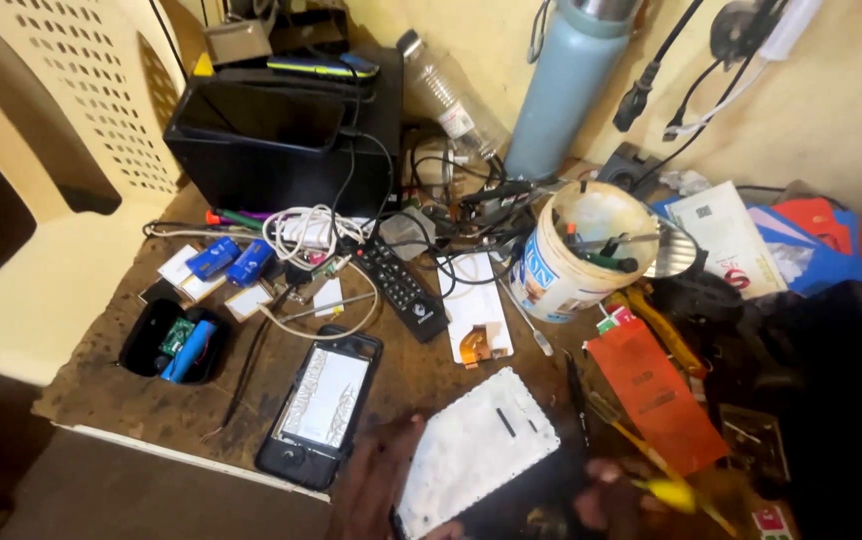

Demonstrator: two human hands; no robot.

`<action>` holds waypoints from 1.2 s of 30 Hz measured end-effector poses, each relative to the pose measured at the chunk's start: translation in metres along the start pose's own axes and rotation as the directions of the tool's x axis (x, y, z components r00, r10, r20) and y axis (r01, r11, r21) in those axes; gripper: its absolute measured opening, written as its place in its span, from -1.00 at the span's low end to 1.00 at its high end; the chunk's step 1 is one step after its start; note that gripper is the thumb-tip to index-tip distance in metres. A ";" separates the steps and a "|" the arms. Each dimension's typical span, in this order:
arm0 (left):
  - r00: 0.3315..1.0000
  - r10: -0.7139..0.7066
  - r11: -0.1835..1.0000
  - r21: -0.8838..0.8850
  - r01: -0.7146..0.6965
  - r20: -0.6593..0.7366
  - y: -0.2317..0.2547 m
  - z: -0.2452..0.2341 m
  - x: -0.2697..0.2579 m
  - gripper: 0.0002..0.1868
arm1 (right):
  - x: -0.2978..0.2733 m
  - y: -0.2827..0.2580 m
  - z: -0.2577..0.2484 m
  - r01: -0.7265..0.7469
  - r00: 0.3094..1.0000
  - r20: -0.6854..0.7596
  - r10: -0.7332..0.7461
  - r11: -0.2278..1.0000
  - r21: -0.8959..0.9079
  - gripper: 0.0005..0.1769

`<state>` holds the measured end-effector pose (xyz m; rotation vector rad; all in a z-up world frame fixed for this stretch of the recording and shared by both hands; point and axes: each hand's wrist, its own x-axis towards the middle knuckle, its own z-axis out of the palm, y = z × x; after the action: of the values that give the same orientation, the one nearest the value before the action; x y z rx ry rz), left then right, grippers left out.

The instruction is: Disassembling a smartphone on a workbench to access internal components for repair.

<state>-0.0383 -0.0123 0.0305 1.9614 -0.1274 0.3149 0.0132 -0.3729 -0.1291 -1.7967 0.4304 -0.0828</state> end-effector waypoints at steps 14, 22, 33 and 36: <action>0.928 0.283 0.823 0.558 -0.107 -0.240 -0.062 0.021 -0.004 0.17 | -0.020 -0.166 0.097 0.068 0.997 0.049 -0.066 0.336 -0.939 0.03; 0.902 0.371 0.804 0.563 -0.192 -0.221 -0.063 0.023 0.003 0.02 | -0.066 -0.236 0.115 -0.034 0.999 -0.017 0.031 0.715 -0.699 -0.64; 0.934 0.351 0.798 0.543 -0.260 -0.069 -0.043 -0.009 0.004 0.05 | -0.074 -0.189 0.089 -0.175 0.910 0.333 0.248 0.956 -0.235 -0.51; 0.976 0.163 0.846 0.530 -0.061 -0.148 -0.037 -0.029 0.014 0.04 | -0.077 -0.181 0.086 0.266 0.830 0.538 -0.147 0.952 -0.150 -0.63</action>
<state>-0.0210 0.0304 0.0124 2.4571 -0.0333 0.6679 0.0103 -0.2308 0.0313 -1.9857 -0.1592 0.3125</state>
